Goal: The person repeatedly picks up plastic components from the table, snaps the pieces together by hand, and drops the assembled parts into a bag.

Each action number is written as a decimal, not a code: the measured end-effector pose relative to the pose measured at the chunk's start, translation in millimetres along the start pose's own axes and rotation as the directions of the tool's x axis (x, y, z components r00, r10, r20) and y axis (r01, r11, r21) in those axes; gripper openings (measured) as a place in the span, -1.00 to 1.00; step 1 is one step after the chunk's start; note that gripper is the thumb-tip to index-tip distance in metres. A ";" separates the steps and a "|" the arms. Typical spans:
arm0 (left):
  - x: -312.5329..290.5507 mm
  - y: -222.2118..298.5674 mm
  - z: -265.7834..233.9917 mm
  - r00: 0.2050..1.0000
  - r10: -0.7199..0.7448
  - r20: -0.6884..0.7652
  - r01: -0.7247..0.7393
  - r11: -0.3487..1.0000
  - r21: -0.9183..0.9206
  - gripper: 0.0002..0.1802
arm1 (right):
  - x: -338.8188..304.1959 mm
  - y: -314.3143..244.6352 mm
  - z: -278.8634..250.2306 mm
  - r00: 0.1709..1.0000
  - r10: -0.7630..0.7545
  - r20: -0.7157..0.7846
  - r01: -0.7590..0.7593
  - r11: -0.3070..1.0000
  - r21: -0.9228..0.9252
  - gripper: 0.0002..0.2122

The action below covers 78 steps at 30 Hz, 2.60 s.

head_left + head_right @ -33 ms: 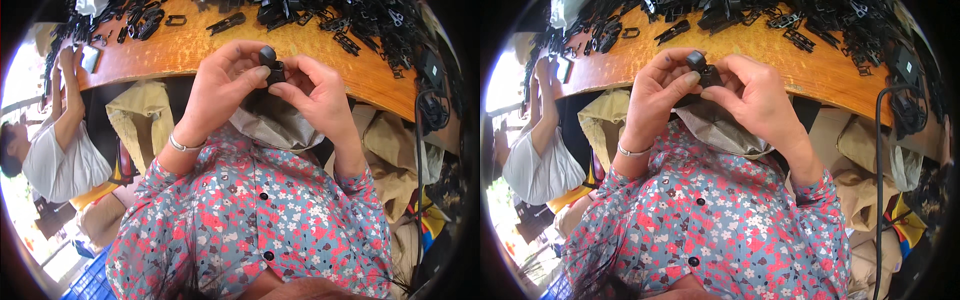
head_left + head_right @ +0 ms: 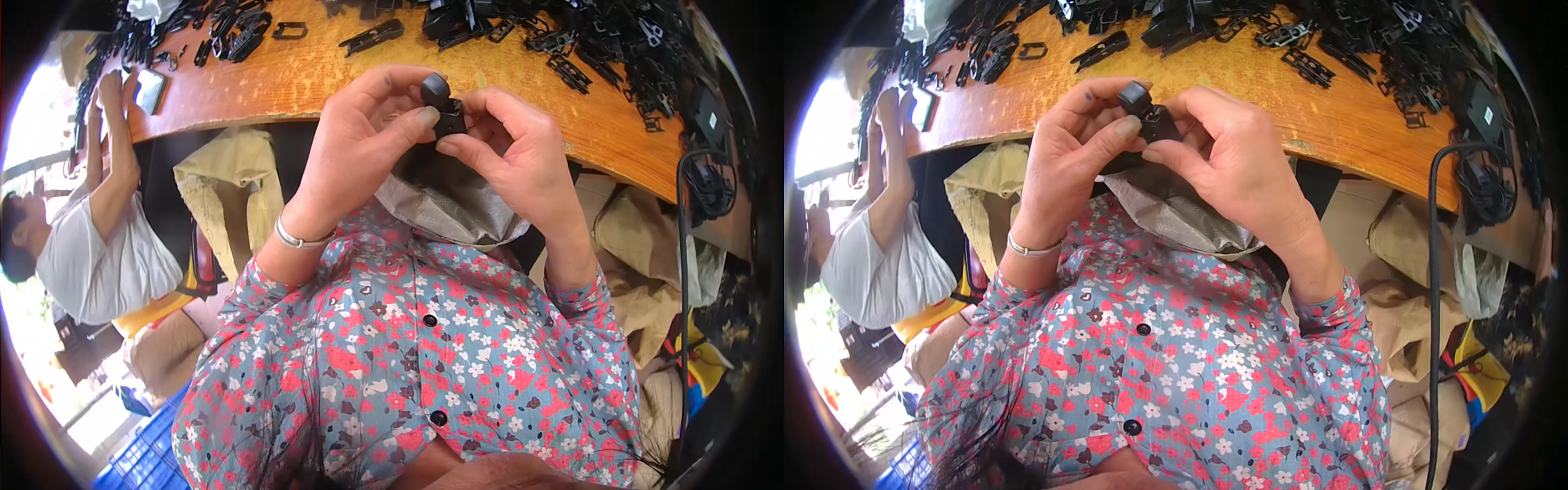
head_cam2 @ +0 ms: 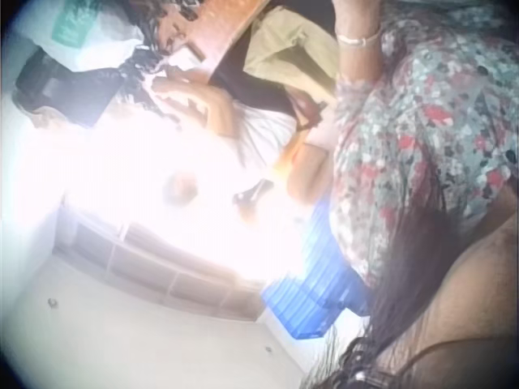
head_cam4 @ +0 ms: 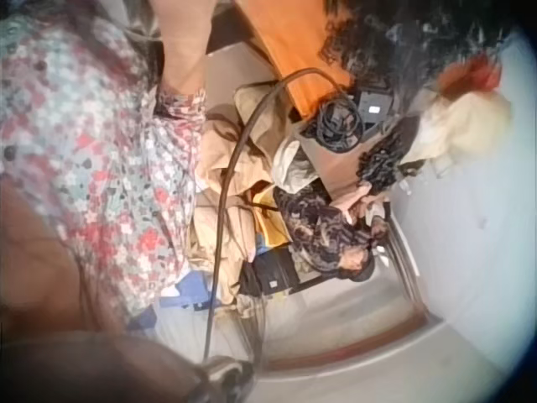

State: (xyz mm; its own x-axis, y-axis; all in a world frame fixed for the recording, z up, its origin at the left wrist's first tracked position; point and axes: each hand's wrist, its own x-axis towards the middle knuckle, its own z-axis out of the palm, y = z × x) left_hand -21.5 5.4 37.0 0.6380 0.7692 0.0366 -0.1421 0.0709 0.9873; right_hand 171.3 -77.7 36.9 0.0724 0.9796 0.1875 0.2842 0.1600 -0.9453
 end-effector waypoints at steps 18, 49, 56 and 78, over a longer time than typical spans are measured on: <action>-20.5 2.0 17.1 0.957 0.281 -0.068 -0.225 0.872 0.435 -0.59 | 3.4 6.4 25.7 0.924 -0.360 -0.125 0.272 0.853 -0.445 -0.69; -22.3 -24.3 27.6 0.964 0.229 0.133 -0.232 0.973 0.006 -0.30 | -39.7 8.1 45.2 0.997 -0.075 0.021 0.073 0.993 0.095 -0.81; -20.2 -25.3 16.1 0.937 0.190 -0.293 -0.211 0.977 -0.042 -0.54 | -30.1 0.5 49.5 0.959 0.100 0.263 -0.175 0.944 0.278 -0.65; 8.4 -23.5 -13.5 0.835 0.531 -0.143 -0.338 0.701 0.628 -0.87 | -57.5 53.4 23.2 0.991 0.131 -0.016 -0.123 0.872 -0.473 -0.64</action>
State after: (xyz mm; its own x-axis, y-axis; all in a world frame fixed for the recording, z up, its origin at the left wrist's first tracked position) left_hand -23.1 18.8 12.0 0.3489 0.7711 0.5326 0.1601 -0.6090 0.7769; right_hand 160.1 -122.7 -30.5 0.1244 0.9900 0.0662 0.6912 -0.0386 -0.7216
